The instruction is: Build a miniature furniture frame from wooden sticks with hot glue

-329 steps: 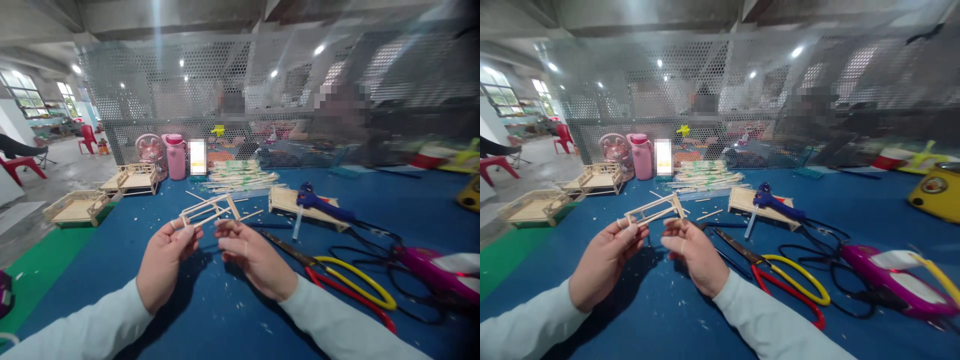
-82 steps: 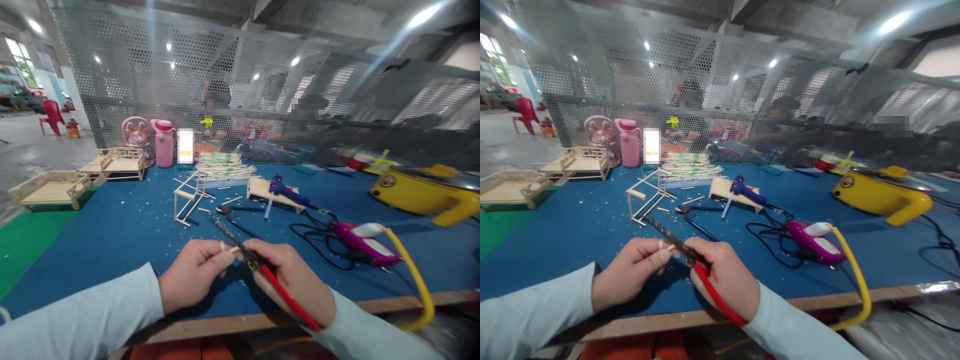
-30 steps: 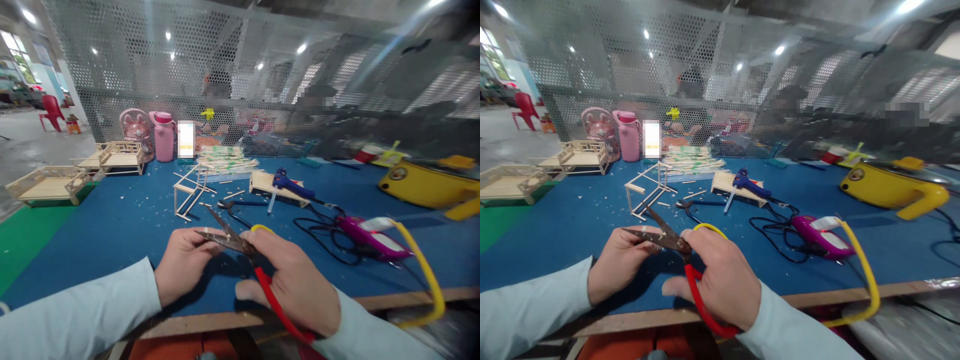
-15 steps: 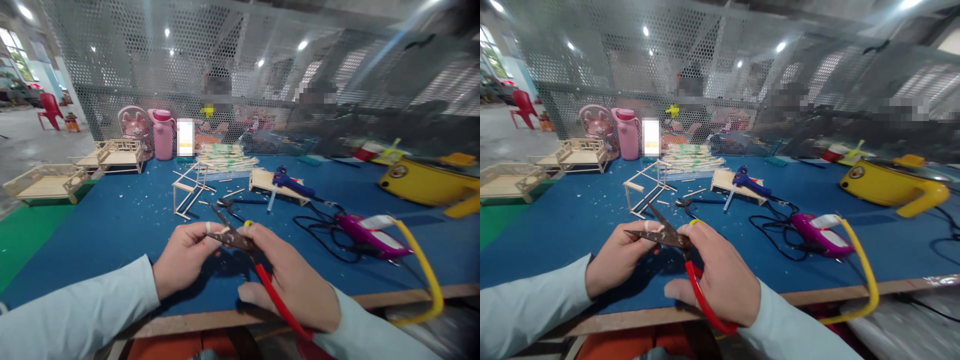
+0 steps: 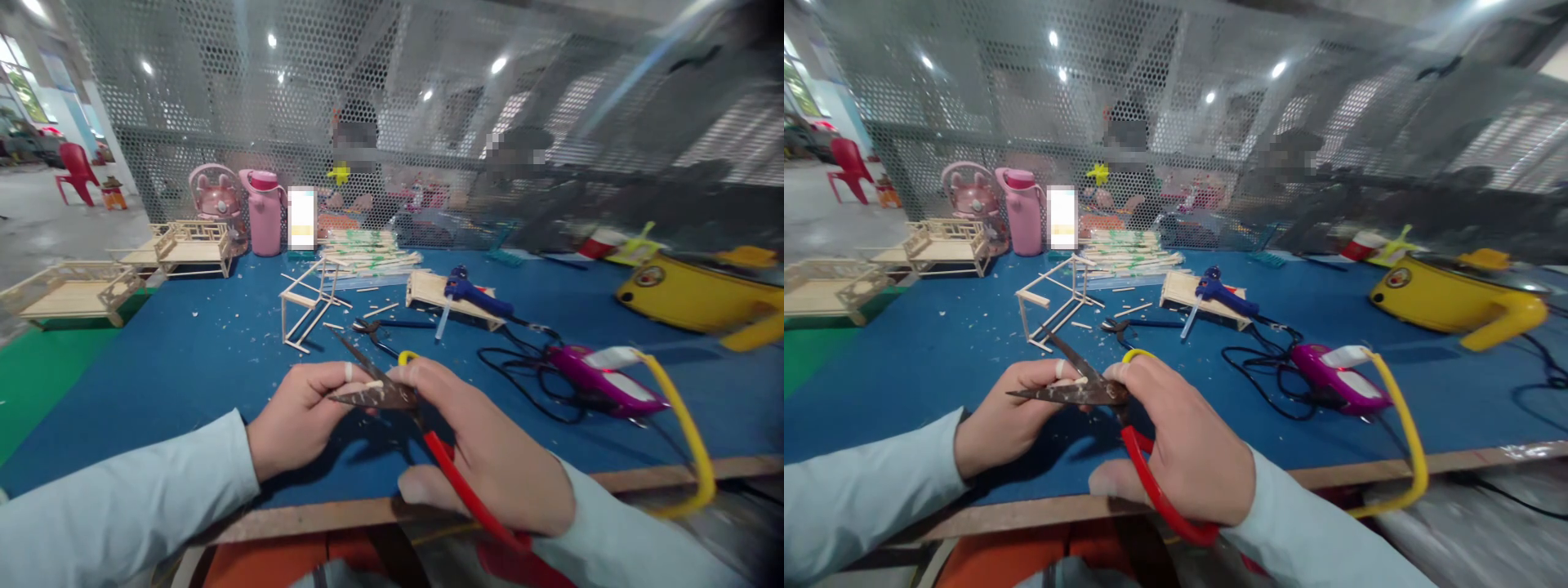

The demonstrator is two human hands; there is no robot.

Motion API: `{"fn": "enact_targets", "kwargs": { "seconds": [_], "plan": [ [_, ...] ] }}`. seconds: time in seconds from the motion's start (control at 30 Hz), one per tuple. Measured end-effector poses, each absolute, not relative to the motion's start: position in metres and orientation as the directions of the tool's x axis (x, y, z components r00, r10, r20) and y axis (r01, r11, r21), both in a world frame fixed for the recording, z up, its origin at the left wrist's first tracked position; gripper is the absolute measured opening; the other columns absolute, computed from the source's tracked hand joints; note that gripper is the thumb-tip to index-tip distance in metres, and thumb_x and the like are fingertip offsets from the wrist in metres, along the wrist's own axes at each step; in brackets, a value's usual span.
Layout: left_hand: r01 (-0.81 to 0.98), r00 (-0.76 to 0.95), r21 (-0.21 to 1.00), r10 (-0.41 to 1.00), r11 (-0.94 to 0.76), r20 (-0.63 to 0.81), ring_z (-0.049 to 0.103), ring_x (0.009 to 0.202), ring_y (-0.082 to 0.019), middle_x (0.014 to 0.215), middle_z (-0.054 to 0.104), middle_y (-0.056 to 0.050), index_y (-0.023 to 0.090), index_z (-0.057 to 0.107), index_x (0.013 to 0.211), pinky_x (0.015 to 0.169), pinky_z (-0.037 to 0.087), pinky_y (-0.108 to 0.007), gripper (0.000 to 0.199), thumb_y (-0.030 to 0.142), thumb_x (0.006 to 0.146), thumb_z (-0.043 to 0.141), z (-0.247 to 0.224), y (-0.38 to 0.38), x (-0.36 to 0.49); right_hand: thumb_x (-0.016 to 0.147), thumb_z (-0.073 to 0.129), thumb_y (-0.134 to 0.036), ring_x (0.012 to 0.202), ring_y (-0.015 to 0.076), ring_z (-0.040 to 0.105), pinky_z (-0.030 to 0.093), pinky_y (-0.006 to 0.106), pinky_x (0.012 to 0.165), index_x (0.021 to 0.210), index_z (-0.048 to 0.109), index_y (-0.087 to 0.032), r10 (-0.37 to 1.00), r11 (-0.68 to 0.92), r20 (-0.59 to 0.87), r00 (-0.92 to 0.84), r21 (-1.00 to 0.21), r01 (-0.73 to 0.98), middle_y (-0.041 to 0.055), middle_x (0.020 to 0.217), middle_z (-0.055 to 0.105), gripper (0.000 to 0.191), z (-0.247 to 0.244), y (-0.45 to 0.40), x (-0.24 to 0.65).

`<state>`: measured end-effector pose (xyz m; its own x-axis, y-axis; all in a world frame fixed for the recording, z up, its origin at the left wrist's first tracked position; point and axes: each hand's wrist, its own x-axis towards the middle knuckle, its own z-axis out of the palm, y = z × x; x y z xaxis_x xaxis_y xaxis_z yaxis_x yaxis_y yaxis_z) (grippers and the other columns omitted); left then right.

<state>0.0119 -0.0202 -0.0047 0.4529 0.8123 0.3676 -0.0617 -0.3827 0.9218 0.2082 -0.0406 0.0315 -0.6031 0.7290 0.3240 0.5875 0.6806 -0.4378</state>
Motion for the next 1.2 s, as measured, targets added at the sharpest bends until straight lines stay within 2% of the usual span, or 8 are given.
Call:
{"fn": "enact_targets", "kwargs": {
  "seconds": [0.13, 0.47, 0.73, 0.87, 0.9, 1.0, 1.1, 1.2],
  "plan": [
    [-0.07, 0.462, 0.916, 0.801, -0.396, 0.382, 0.058, 0.068, -0.008, 0.072, 0.065, 0.0, 0.014, 0.063, 0.072, 0.067, 0.043, -0.017, 0.021, 0.019, 0.088, 0.051, -0.004, -0.022, 0.012, 0.071, 0.06, -0.061, 0.08, 0.0195, 0.055, 0.047, 0.032, 0.071, 0.103, 0.052, -0.02, 0.723, 0.672, 0.279, -0.632, -0.496, 0.549, 0.0052, 0.092, 0.055, 0.053, 0.035, -0.041, 0.207],
    [-0.008, 0.454, 0.895, 0.796, -0.446, 0.401, 0.059, 0.07, -0.011, 0.072, 0.066, -0.003, 0.012, 0.065, 0.074, 0.069, 0.045, -0.02, 0.022, 0.017, 0.087, 0.048, -0.003, -0.023, 0.011, 0.073, 0.06, -0.059, 0.069, 0.017, 0.055, 0.046, 0.029, 0.063, 0.099, 0.057, -0.017, 0.754, 0.656, 0.349, -0.556, -0.436, 0.616, 0.0043, 0.081, 0.056, 0.05, 0.03, -0.042, 0.205],
    [-0.013, 0.438, 0.972, 0.872, -0.235, 0.217, 0.058, 0.067, -0.013, 0.067, 0.066, -0.003, 0.013, 0.065, 0.072, 0.071, 0.046, -0.025, 0.024, 0.026, 0.086, 0.05, -0.008, -0.022, 0.016, 0.081, 0.056, -0.047, 0.052, 0.0138, 0.057, 0.044, 0.024, 0.051, 0.086, 0.059, -0.024, 0.851, 0.525, 0.289, -0.439, -0.435, 0.732, -0.0018, 0.063, 0.063, 0.024, 0.024, -0.043, 0.209],
    [0.046, 0.476, 0.984, 0.87, -0.174, 0.132, 0.058, 0.076, -0.014, 0.077, 0.066, -0.004, 0.014, 0.064, 0.087, 0.081, 0.044, -0.028, 0.022, 0.023, 0.088, 0.044, -0.009, -0.02, 0.017, 0.072, 0.064, -0.041, 0.046, 0.0211, 0.062, 0.045, 0.028, 0.044, 0.094, 0.051, -0.024, 0.951, 0.233, 0.275, -0.142, -0.334, 0.914, -0.0014, 0.054, 0.064, 0.031, 0.02, -0.037, 0.247],
    [0.075, 0.477, 0.978, 0.868, -0.193, 0.135, 0.058, 0.081, -0.014, 0.083, 0.066, -0.005, 0.014, 0.064, 0.091, 0.084, 0.043, -0.028, 0.022, 0.021, 0.088, 0.043, -0.01, -0.02, 0.018, 0.073, 0.062, -0.036, 0.045, 0.0228, 0.062, 0.044, 0.028, 0.041, 0.09, 0.051, -0.026, 0.961, 0.182, 0.253, -0.108, -0.291, 0.939, -0.001, 0.051, 0.063, 0.023, 0.018, -0.034, 0.259],
    [0.147, 0.487, 0.95, 0.856, -0.275, 0.172, 0.057, 0.089, -0.016, 0.096, 0.063, -0.007, 0.015, 0.065, 0.102, 0.086, 0.042, -0.029, 0.025, 0.02, 0.086, 0.047, -0.013, -0.02, 0.018, 0.072, 0.058, -0.032, 0.052, 0.0263, 0.067, 0.048, 0.032, 0.044, 0.078, 0.055, -0.026, 0.969, 0.194, 0.193, -0.155, -0.2, 0.961, 0.0032, 0.061, 0.069, 0.009, 0.011, -0.022, 0.293],
    [0.153, 0.512, 0.947, 0.842, -0.283, 0.17, 0.057, 0.086, -0.017, 0.094, 0.063, -0.007, 0.015, 0.067, 0.102, 0.084, 0.043, -0.029, 0.026, 0.021, 0.084, 0.05, -0.017, -0.02, 0.018, 0.077, 0.05, -0.035, 0.071, 0.0316, 0.07, 0.054, 0.041, 0.058, 0.085, 0.063, -0.021, 0.95, 0.247, 0.226, -0.216, -0.121, 0.961, 0.0118, 0.083, 0.073, 0.02, 0.002, -0.008, 0.311],
    [0.095, 0.503, 0.968, 0.85, -0.233, 0.155, 0.058, 0.082, -0.016, 0.089, 0.064, -0.006, 0.015, 0.07, 0.095, 0.081, 0.044, -0.029, 0.022, 0.021, 0.08, 0.054, -0.018, -0.019, 0.019, 0.079, 0.043, -0.024, 0.071, 0.0378, 0.068, 0.053, 0.05, 0.06, 0.083, 0.069, -0.016, 0.919, 0.271, 0.278, -0.279, 0.069, 0.96, 0.0202, 0.086, 0.071, 0.028, 0.001, 0.0, 0.308]
  ]
}}
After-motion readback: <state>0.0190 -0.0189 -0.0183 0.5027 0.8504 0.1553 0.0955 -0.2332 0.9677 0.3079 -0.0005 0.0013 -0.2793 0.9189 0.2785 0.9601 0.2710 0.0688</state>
